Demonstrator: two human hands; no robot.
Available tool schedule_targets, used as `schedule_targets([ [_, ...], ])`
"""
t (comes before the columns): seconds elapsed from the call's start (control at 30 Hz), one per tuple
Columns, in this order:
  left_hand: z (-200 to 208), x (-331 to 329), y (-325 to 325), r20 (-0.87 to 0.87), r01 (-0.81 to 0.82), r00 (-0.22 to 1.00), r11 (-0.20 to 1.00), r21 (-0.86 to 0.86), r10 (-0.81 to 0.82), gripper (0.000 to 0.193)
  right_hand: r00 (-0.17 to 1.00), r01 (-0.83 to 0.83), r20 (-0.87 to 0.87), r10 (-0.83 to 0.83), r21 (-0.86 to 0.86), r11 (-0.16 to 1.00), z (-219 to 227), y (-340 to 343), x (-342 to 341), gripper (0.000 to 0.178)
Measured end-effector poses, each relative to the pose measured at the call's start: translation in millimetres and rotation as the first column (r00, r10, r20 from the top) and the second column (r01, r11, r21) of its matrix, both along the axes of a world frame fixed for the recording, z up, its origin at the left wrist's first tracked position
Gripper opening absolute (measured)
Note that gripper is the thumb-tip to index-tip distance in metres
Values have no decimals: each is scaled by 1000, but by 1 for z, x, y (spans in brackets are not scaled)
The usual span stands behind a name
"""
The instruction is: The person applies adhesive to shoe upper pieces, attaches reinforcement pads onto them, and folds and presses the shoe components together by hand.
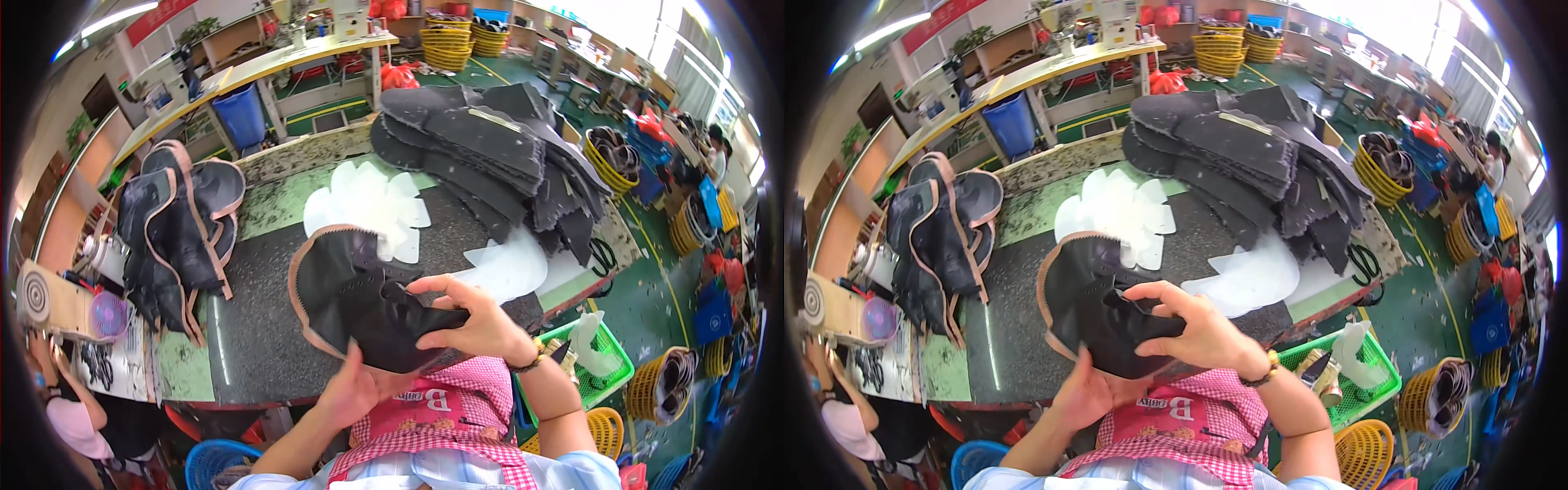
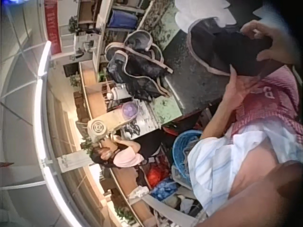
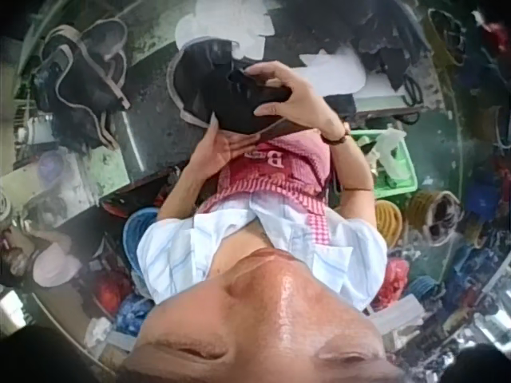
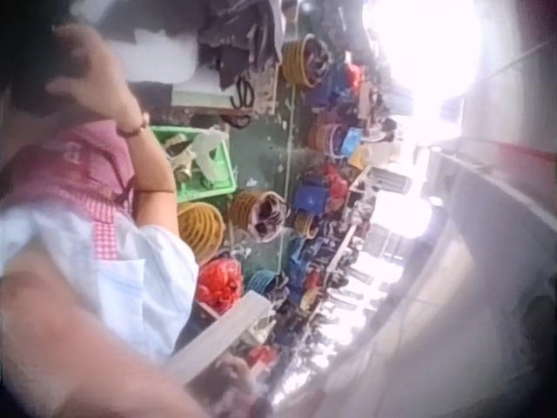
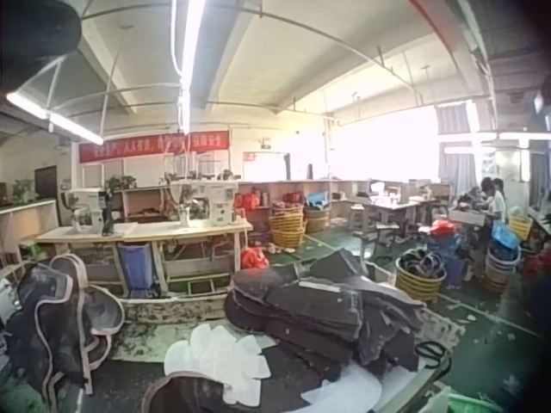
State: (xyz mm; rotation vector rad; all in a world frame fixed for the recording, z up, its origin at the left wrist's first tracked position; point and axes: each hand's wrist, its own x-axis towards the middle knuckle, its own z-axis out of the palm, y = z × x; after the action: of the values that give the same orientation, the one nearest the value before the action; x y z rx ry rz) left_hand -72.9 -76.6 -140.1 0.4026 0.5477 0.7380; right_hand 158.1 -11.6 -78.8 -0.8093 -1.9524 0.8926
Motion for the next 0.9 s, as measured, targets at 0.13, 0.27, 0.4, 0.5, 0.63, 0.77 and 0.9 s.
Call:
schedule_targets([
  [0.13,66,-32,9,-943,828,272,546,129,-190,43,961,-6,258,94,-324,946,19,-4,43,78],
  [0.27,100,15,54,-400,711,457,-56,701,795,58,946,-115,259,196,-298,948,30,-6,38,81],
  [0.4,54,39,97,-464,550,781,-107,829,418,38,953,-137,202,228,-383,913,28,-8,39,87],
  [0.5,52,50,91,-516,626,669,-30,780,535,30,957,223,178,-229,53,973,-6,19,82,74],
  [0.63,56,53,75,-266,694,563,-272,667,783,27,640,662,-82,-764,563,495,15,79,97,43],
  [0.77,63,42,60,-252,713,540,-277,644,803,28,247,541,645,-723,527,655,7,142,119,57],
  [0.9,68,29,49,-244,714,465,-197,672,851,22,261,470,425,-867,728,499,-18,180,127,62],
])
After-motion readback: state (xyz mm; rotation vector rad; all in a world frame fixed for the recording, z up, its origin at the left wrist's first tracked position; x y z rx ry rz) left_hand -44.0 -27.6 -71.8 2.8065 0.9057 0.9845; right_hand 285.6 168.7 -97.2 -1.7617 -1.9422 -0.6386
